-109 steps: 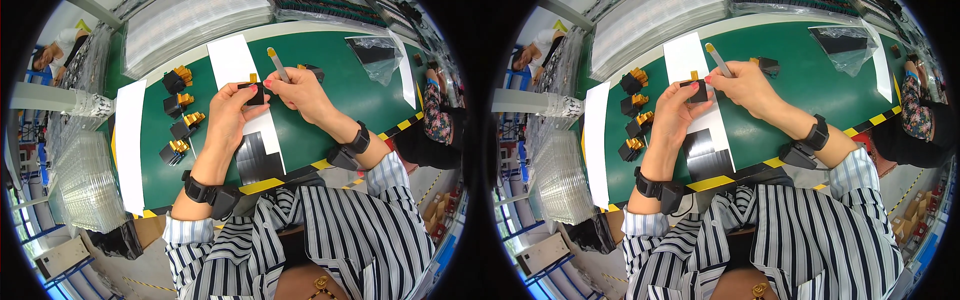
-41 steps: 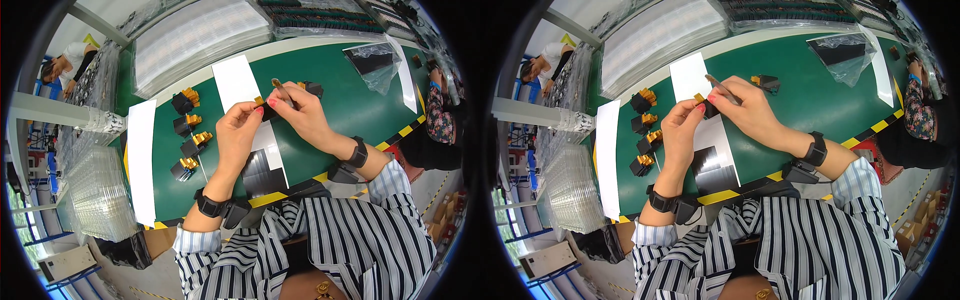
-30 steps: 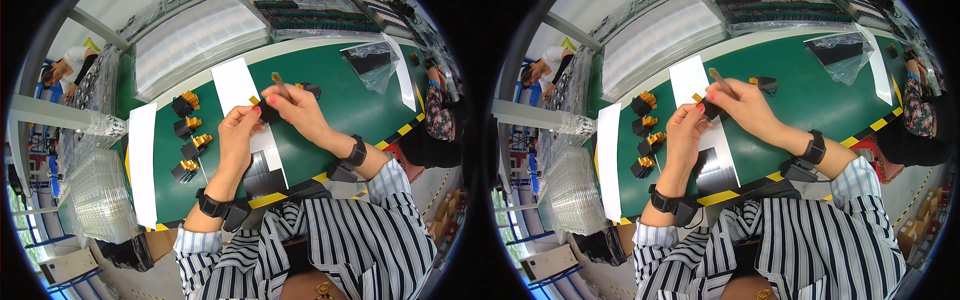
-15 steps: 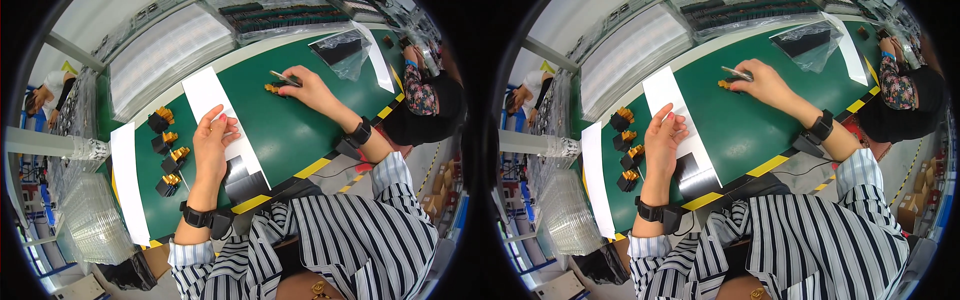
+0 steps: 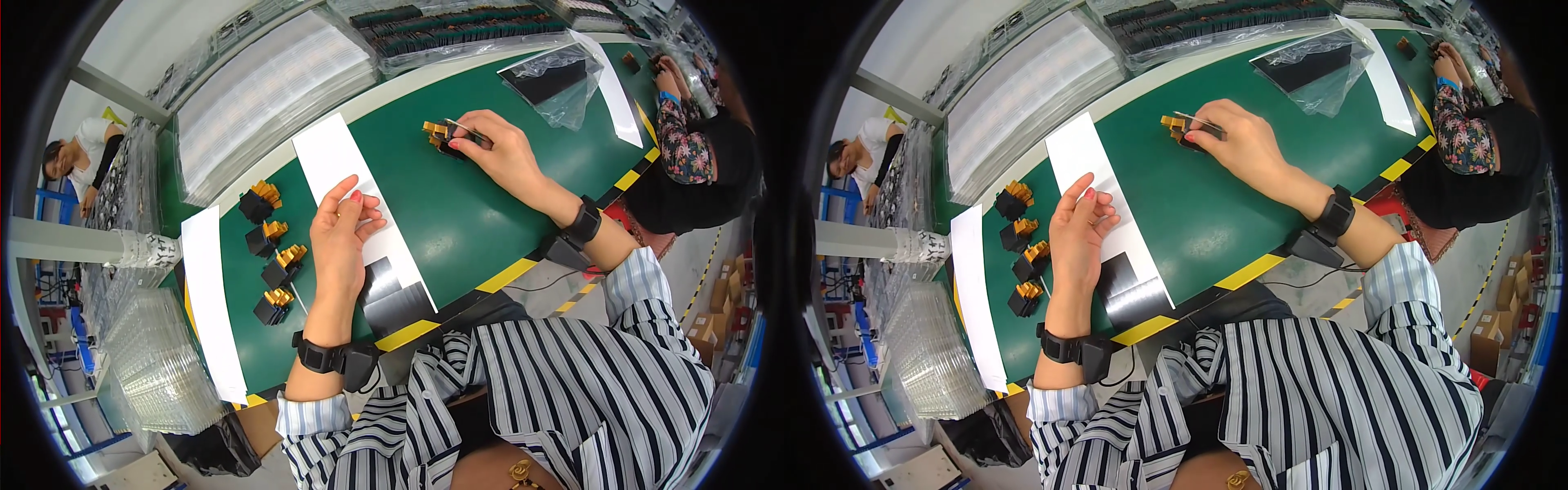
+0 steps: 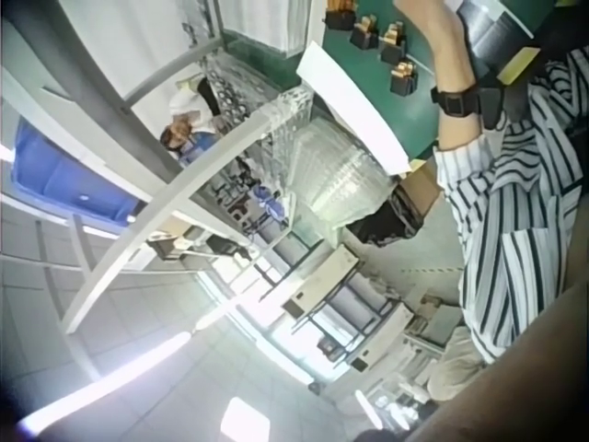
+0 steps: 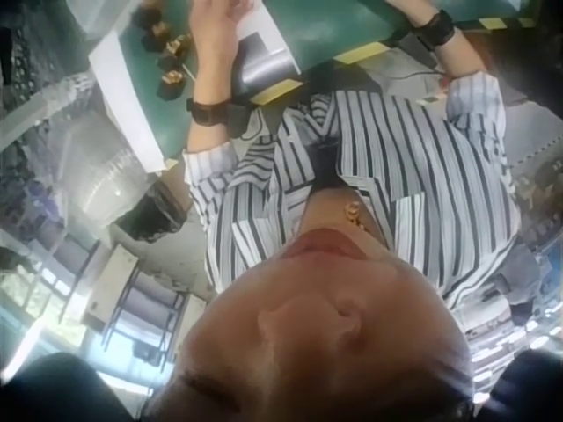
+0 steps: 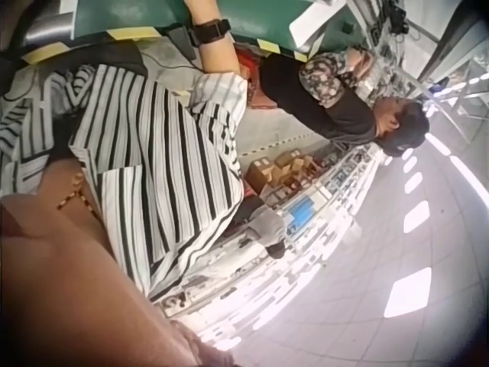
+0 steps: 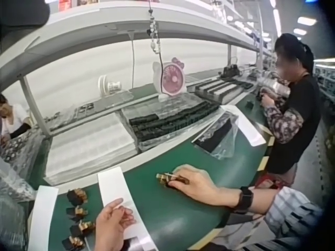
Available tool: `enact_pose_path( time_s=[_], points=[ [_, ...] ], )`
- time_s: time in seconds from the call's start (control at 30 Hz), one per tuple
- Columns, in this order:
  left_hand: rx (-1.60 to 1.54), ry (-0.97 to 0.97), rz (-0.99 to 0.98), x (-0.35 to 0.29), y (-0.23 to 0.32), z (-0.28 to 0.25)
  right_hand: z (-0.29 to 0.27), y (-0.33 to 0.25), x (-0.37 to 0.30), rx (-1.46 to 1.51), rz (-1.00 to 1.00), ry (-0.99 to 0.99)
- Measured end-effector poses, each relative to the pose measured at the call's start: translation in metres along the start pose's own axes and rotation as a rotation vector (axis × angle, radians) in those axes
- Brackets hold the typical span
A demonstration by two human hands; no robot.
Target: The person peels a black strip from a sheet using tweezers, applies it to a small electronic component, and presses it down by hand. After repeating this process for several components, they place the finished items onto a growing pile on the work surface.
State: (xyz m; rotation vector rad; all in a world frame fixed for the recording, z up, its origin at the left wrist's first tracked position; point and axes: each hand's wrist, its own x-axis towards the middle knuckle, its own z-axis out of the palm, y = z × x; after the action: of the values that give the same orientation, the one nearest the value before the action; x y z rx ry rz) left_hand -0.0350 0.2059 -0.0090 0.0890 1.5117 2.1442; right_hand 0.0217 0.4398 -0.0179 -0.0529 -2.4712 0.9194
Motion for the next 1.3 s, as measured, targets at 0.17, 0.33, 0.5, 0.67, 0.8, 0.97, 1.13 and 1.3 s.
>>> enact_pose_path(
  time_s=[0.17, 0.33, 0.5, 0.67, 0.8, 0.97, 1.13, 1.3],
  points=[
    [0.006, -0.007, -0.004, 0.001, -0.001, -0.001, 0.002, -0.001, 0.0, -0.127, 0.028, -0.097],
    [0.174, -0.099, 0.016, -0.004, 0.002, 0.008, 0.0, 0.006, -0.004, -0.08, -0.06, -0.088],
    [1.076, -0.379, 0.469, 0.01, 0.013, 0.041, -0.007, 0.011, -0.007, 0.008, -0.063, -0.156],
    [1.332, -0.476, 0.622, 0.062, 0.002, 0.069, -0.012, 0.014, -0.009, 0.165, 0.041, -0.13],
    [1.299, -0.561, 0.533, 0.071, -0.002, 0.075, -0.021, 0.013, -0.007, 0.191, 0.145, -0.08],
    [1.214, -0.555, 0.501, 0.074, -0.01, 0.08, -0.021, 0.022, -0.01, 0.171, 0.081, -0.114],
    [1.192, -0.585, 0.559, 0.072, -0.011, 0.081, -0.021, 0.015, -0.016, -0.027, -0.065, -0.113],
    [1.194, -0.576, 0.502, 0.076, -0.013, 0.079, -0.021, 0.014, -0.016, -0.034, -0.087, -0.198]
  ],
)
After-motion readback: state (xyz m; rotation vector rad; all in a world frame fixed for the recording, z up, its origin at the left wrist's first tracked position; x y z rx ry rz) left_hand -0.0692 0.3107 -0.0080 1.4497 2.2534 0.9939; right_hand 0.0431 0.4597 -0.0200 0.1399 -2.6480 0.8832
